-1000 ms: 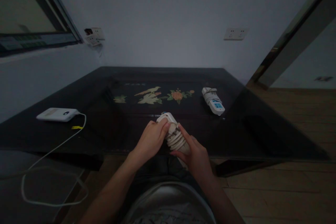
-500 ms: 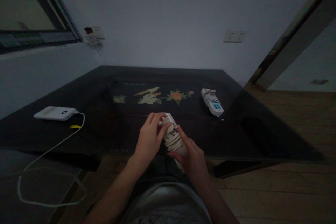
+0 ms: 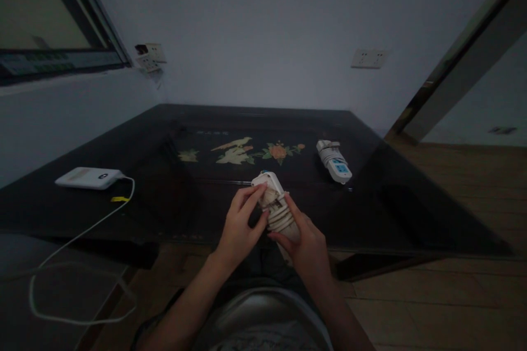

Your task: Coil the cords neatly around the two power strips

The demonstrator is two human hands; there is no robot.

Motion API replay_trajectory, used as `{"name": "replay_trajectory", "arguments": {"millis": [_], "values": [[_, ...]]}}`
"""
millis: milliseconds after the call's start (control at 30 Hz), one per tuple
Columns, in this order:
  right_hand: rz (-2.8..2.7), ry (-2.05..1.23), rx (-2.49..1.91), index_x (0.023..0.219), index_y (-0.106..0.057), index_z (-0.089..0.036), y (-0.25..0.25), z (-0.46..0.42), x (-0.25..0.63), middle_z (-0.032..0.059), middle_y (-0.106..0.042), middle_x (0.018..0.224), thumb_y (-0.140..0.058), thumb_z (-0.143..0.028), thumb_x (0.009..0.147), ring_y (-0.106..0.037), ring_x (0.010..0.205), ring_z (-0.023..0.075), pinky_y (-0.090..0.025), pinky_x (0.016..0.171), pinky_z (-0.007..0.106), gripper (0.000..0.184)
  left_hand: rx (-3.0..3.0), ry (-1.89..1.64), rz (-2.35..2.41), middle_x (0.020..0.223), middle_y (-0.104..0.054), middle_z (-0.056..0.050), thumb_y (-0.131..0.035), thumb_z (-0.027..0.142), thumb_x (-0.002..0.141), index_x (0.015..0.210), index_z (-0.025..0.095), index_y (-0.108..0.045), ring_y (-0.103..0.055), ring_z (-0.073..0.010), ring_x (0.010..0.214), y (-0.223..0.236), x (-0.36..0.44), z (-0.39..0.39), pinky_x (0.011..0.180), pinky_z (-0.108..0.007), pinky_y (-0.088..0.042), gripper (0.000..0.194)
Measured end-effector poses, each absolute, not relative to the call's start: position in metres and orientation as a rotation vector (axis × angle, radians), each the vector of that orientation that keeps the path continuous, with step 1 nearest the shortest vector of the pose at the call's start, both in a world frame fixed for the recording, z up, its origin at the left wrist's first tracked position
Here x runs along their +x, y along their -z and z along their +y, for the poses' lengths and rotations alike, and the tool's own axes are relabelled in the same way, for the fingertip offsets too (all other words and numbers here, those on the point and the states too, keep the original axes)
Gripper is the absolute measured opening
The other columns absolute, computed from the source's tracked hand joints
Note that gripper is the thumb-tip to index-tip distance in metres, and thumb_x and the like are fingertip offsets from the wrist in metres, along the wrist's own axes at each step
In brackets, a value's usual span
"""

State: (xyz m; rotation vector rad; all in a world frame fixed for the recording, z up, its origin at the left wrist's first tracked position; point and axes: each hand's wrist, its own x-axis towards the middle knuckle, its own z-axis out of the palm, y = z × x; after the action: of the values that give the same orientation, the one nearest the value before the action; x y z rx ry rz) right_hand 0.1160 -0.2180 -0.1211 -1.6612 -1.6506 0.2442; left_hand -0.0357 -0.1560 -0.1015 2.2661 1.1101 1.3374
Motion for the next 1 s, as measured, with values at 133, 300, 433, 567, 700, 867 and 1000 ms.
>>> {"name": "replay_trajectory", "arguments": {"millis": [133, 300, 433, 567, 700, 867, 1000], "values": [[-1.659, -0.216, -1.670, 0.143, -0.038, -0.025, 0.123, -0.217, 0.114, 0.0085, -0.067, 0.108, -0.071, -0.041, 0.076, -0.068, 0.090, 0.0236, -0.055, 0.080, 0.035, 0.076, 2.232, -1.361, 1.204, 0.108, -0.059, -0.006, -0.058, 0.022, 0.086, 0.124, 0.025, -0.056, -0.058, -0.0192, 0.102, 0.105, -0.034, -0.155, 0.092, -0.036, -0.049, 0.038], [-1.659, -0.176, -1.681, 0.143, -0.037, -0.025, 0.124, -0.216, 0.113, 0.0083, -0.067, 0.106, -0.070, -0.042, 0.077, -0.068, 0.087, 0.0236, -0.055, 0.078, 0.034, 0.076, 2.199, -1.385, 1.257, 0.102, -0.062, -0.005, -0.056, 0.026, 0.089, 0.124, 0.025, -0.057, -0.061, -0.0179, 0.095, 0.108, -0.031, -0.159, 0.088, -0.033, -0.050, 0.035], [-1.676, -0.166, -1.684, 0.145, -0.034, -0.027, 0.122, -0.218, 0.112, 0.0076, -0.067, 0.103, -0.069, -0.041, 0.078, -0.068, 0.086, 0.0239, -0.056, 0.077, 0.035, 0.077, 2.238, -1.350, 1.268, 0.104, -0.062, -0.005, -0.052, 0.028, 0.091, 0.124, 0.024, -0.056, -0.061, -0.0178, 0.096, 0.106, -0.031, -0.163, 0.088, -0.031, -0.050, 0.033], [-1.693, -0.178, -1.692, 0.144, -0.036, -0.024, 0.121, -0.219, 0.111, 0.0095, -0.066, 0.106, -0.070, -0.041, 0.077, -0.068, 0.088, 0.0246, -0.056, 0.077, 0.036, 0.077, 2.300, -1.297, 1.244, 0.107, -0.062, -0.007, -0.049, 0.026, 0.093, 0.125, 0.023, -0.055, -0.060, -0.0184, 0.100, 0.102, -0.033, -0.165, 0.090, -0.031, -0.049, 0.033], [-1.678, -0.185, -1.689, 0.144, -0.034, -0.026, 0.121, -0.216, 0.111, 0.0089, -0.066, 0.108, -0.072, -0.039, 0.076, -0.068, 0.090, 0.0248, -0.055, 0.080, 0.036, 0.079, 2.361, -1.257, 1.201, 0.106, -0.061, -0.008, -0.049, 0.024, 0.092, 0.124, 0.019, -0.056, -0.059, -0.0184, 0.098, 0.101, -0.034, -0.165, 0.086, -0.029, -0.050, 0.032], [-1.618, -0.162, -1.709, 0.145, -0.033, -0.025, 0.119, -0.212, 0.112, 0.0091, -0.067, 0.109, -0.075, -0.031, 0.074, -0.067, 0.095, 0.0257, -0.053, 0.087, 0.037, 0.083, 2.426, -1.228, 1.131, 0.107, -0.061, -0.008, -0.051, 0.023, 0.092, 0.125, 0.020, -0.056, -0.058, -0.0180, 0.099, 0.097, -0.033, -0.169, 0.086, -0.029, -0.050, 0.033], [-1.633, -0.173, -1.685, 0.144, -0.035, -0.026, 0.120, -0.211, 0.113, 0.0092, -0.066, 0.114, -0.077, -0.029, 0.072, -0.066, 0.099, 0.0267, -0.053, 0.089, 0.039, 0.083, 2.413, -1.267, 1.101, 0.108, -0.061, -0.009, -0.052, 0.021, 0.091, 0.126, 0.020, -0.056, -0.057, -0.0183, 0.100, 0.098, -0.035, -0.171, 0.087, -0.030, -0.050, 0.035]]}}
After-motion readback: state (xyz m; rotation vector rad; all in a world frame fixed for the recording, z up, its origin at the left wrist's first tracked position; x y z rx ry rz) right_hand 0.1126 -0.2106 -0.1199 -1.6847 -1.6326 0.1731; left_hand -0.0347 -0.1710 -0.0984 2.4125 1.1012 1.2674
